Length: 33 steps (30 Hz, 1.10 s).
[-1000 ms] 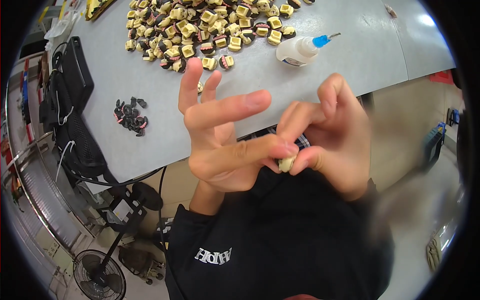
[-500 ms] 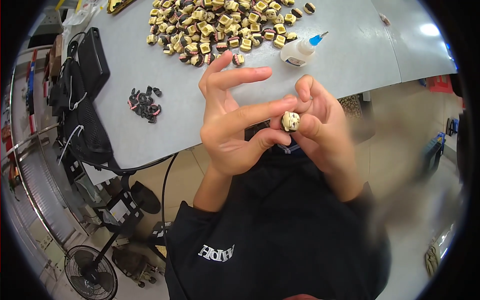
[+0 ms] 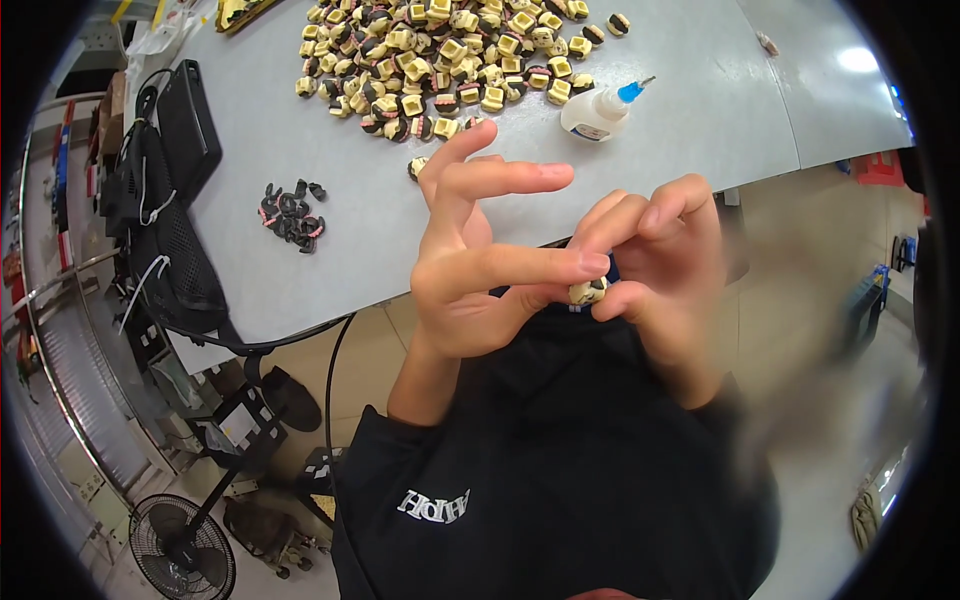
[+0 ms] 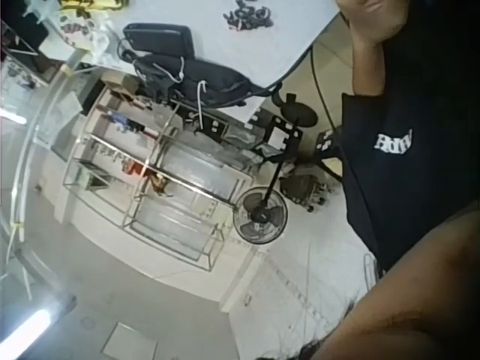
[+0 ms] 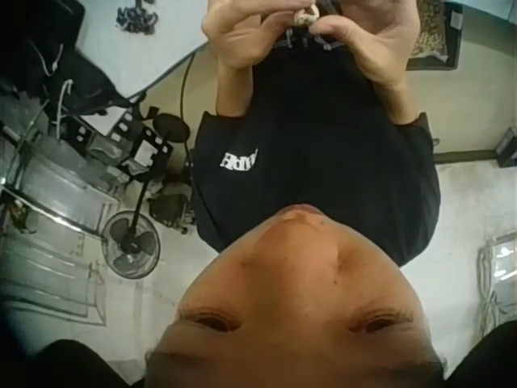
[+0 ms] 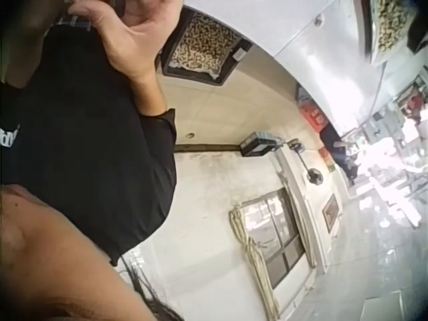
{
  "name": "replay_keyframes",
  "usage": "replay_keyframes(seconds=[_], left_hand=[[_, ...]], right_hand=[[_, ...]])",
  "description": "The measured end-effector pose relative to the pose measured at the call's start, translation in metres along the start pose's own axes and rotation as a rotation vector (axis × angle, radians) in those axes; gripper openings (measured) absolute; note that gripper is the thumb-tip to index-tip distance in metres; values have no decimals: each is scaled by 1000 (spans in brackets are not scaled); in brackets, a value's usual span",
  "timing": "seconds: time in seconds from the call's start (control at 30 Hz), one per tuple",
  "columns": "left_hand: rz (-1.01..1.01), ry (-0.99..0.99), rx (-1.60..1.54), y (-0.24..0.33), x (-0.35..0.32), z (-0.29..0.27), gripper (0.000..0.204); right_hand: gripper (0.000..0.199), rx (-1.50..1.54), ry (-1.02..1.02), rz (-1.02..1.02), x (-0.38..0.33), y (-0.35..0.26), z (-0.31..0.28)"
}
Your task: The person is applying glue to small components to assemble toy parts.
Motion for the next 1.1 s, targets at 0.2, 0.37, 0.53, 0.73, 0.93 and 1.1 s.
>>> replay_keyframes(seconds=[0.2,0.37,0.53,0.73,0.93,1.1], left_hand=[[-26,-8,-15,1,-2,-2,21],[-73,100,-2,10,-1,-7,23],[-161,283,362,47,9,-9,25],[-144,319,837,42,22,-32,21],[-157,350,1044,33,25,-35,19],[-141,342,1082,25,29,-36,19]], right_hand=[[45,-66,-38,-31,5,-2,-1],[39,-175,100,-10,7,-6,5],[15,-10,-565,-186,29,-84,-22],[34,197,-1595,-358,3,-131,-47],[34,117,-1460,-436,-24,-150,-59],[34,163,-1399,-486,-29,-146,-61]])
Point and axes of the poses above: each hand's wrist, its own x-axis towards the middle knuckle, its own z-axis out of the palm, y = z × x, the point moved 2 cm from there along x, towards the middle knuckle, and after that the axes turned 14 degrees about -x, right-handed, at the moved point
